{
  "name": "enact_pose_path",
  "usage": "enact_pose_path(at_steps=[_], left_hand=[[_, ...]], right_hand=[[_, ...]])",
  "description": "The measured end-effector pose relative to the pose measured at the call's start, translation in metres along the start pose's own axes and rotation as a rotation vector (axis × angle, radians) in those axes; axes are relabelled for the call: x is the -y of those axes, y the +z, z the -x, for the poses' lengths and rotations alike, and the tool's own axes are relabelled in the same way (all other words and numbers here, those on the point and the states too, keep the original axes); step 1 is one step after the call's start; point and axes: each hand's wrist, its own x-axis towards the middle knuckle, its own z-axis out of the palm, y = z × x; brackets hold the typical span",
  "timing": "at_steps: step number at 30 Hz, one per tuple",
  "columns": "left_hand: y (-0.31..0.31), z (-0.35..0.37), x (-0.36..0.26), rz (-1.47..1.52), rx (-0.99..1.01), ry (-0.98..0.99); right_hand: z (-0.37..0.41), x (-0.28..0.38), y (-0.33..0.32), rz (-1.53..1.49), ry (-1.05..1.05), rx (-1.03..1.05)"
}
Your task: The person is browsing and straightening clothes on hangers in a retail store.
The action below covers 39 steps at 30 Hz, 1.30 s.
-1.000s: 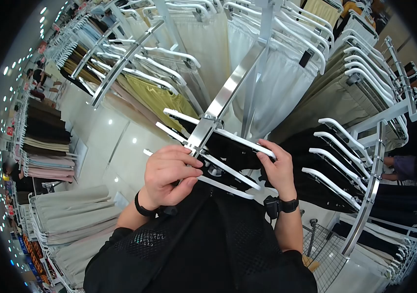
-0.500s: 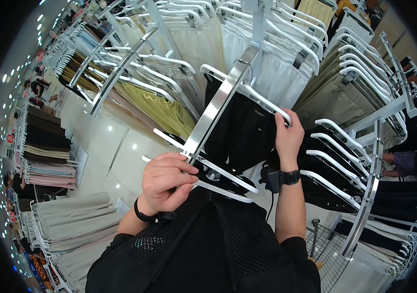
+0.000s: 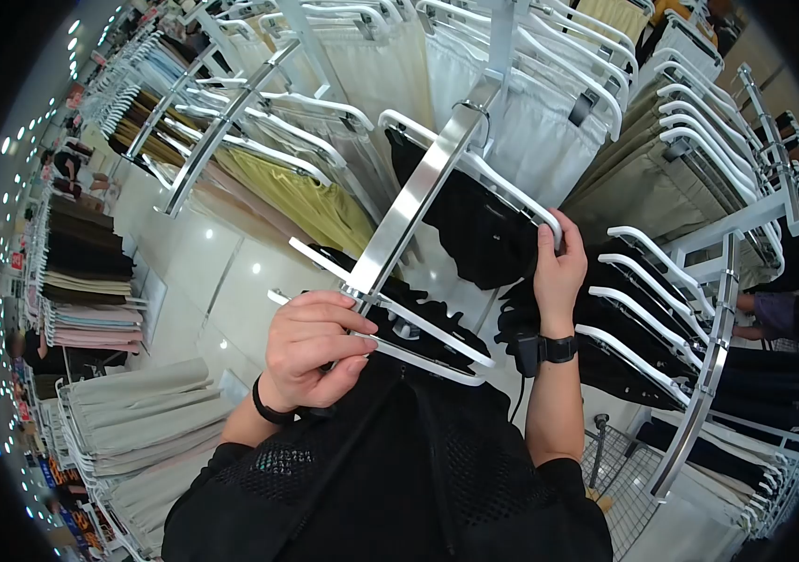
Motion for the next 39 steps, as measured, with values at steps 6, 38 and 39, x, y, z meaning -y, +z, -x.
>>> enact_pose_path(at_steps=[6, 38, 39], left_hand=[[0.000, 0.003, 0.001, -0.005, 0.017, -0.002], [-0.001, 0.003, -0.003, 0.002, -0.009, -0.020], [0.000, 0.003, -0.003, -0.004, -0.016, -0.016]], right_hand=[[0.009, 0.001, -0.005, -0.042, 0.015, 0.101], [0.084, 0.085, -0.025, -0.026, 0.001, 1.016], [0.085, 0.085, -0.024, -0.026, 0.000, 1.015]])
